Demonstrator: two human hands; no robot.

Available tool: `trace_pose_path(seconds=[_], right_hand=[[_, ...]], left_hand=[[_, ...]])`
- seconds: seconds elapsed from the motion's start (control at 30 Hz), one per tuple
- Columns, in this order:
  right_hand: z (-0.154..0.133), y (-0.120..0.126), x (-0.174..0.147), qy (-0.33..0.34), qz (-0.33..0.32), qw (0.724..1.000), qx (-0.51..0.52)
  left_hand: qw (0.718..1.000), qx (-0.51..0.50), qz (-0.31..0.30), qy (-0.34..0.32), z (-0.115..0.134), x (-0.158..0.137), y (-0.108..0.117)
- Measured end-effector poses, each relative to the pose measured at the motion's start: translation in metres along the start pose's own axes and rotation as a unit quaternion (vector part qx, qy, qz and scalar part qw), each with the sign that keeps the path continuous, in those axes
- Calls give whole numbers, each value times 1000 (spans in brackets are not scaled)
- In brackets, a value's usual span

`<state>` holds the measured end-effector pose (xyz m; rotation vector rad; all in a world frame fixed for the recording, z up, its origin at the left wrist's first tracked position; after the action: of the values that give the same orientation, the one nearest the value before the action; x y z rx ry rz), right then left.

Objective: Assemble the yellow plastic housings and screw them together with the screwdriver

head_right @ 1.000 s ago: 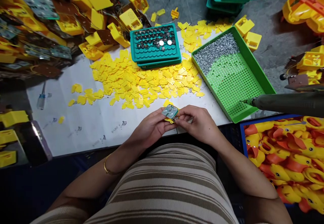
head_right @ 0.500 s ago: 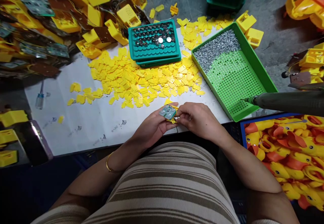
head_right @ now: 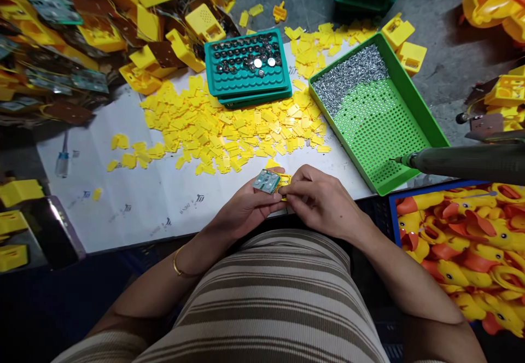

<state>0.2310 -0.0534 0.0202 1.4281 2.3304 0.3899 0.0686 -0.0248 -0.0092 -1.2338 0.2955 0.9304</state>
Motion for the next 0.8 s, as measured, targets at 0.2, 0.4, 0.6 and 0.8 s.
trace_pose_path(seconds=[0.2, 0.4, 0.6, 0.8], right_hand=[[-1, -5, -5, 41, 67, 997, -6], [-8, -9, -10, 51, 93, 987, -124], [-8, -18, -4, -26, 87, 965, -245], [-1, -20, 0, -64, 53, 978, -190]], left_hand=[[1000, 4, -8, 0, 2, -2, -1], [999, 34, -13, -28, 4, -4, -7], [998, -13, 4, -56, 3, 0, -10], [998, -11, 16, -61, 5, 0, -9]])
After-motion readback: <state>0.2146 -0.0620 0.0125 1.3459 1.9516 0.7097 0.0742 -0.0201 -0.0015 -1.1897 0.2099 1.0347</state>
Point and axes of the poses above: each hand's wrist, its own x-axis towards the middle knuckle, its own y-axis out of the back of the hand, z = x × y, the point moved 2 cm from there along x, towards the middle knuckle, and after that the axes turned 8 degrees about -z, right-handed, at the moved point
